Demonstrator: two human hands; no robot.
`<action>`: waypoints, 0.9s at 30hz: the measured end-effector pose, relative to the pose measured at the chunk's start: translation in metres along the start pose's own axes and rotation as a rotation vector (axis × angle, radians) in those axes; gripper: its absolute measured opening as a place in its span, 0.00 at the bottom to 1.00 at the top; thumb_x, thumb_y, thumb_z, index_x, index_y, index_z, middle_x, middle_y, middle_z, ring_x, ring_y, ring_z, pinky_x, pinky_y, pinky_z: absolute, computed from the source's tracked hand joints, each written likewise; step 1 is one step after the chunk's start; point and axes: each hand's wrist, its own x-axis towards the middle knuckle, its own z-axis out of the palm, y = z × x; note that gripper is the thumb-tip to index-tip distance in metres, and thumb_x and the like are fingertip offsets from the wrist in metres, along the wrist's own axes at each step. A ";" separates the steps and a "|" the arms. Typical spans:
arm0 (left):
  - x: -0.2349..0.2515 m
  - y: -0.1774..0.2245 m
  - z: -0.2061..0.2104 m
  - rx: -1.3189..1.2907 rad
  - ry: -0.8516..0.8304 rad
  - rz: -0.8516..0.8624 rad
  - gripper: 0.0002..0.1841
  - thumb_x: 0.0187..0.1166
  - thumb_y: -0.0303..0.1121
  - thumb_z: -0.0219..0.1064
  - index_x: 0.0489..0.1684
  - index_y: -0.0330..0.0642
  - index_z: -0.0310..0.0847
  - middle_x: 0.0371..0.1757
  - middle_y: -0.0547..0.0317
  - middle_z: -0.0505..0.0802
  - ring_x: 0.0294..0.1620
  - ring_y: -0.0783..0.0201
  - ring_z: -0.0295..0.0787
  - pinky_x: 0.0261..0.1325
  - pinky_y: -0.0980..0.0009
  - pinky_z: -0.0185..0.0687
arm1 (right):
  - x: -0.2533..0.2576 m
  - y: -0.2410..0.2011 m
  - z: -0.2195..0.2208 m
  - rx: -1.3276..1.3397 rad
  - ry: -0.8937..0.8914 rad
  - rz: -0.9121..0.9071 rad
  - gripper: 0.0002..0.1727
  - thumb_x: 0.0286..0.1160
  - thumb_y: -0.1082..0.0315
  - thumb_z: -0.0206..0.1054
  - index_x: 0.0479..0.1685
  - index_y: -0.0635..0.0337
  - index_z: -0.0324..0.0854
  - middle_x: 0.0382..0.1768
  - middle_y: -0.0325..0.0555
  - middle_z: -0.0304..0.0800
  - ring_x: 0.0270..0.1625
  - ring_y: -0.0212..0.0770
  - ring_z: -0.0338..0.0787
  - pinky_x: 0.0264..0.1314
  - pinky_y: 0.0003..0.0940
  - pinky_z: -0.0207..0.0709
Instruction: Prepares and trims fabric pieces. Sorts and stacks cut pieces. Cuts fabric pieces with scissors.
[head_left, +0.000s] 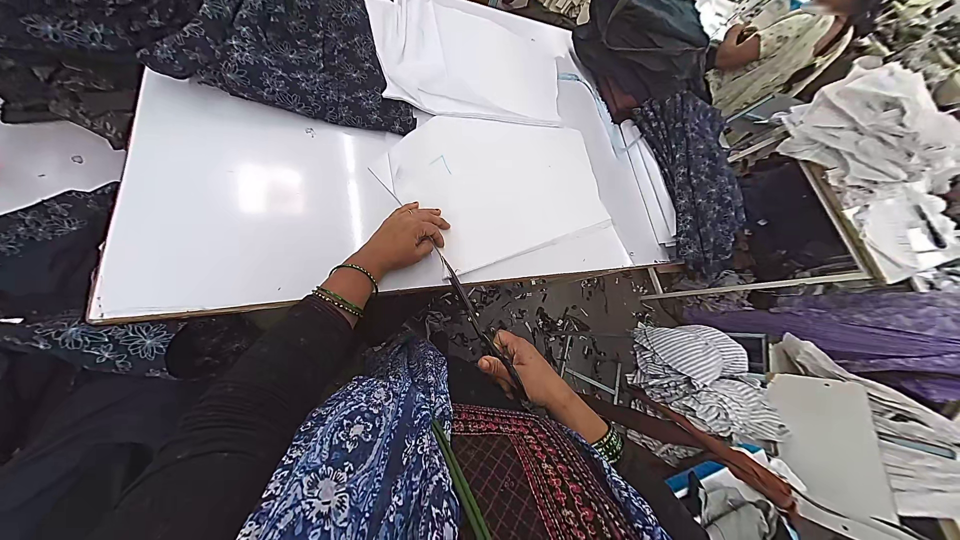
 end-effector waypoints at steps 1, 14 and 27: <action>0.000 0.000 0.000 0.001 0.002 0.001 0.14 0.72 0.19 0.58 0.32 0.36 0.93 0.62 0.50 0.95 0.78 0.44 0.82 0.87 0.37 0.55 | 0.000 0.000 -0.001 -0.006 -0.002 -0.001 0.21 0.74 0.50 0.73 0.35 0.53 0.66 0.14 0.28 0.70 0.13 0.24 0.71 0.20 0.20 0.68; 0.001 -0.005 0.002 -0.041 0.038 -0.002 0.19 0.76 0.19 0.51 0.50 0.32 0.92 0.64 0.47 0.94 0.77 0.42 0.82 0.87 0.37 0.55 | -0.001 -0.004 -0.010 0.066 -0.067 0.006 0.17 0.73 0.60 0.74 0.33 0.52 0.66 0.11 0.28 0.70 0.11 0.24 0.71 0.17 0.19 0.68; 0.001 -0.012 0.010 0.090 0.034 -0.031 0.22 0.78 0.31 0.48 0.44 0.39 0.94 0.65 0.49 0.93 0.78 0.44 0.81 0.83 0.30 0.54 | -0.024 0.015 -0.077 -0.003 0.038 -0.153 0.34 0.46 0.29 0.81 0.32 0.45 0.71 0.11 0.20 0.67 0.11 0.19 0.66 0.16 0.17 0.63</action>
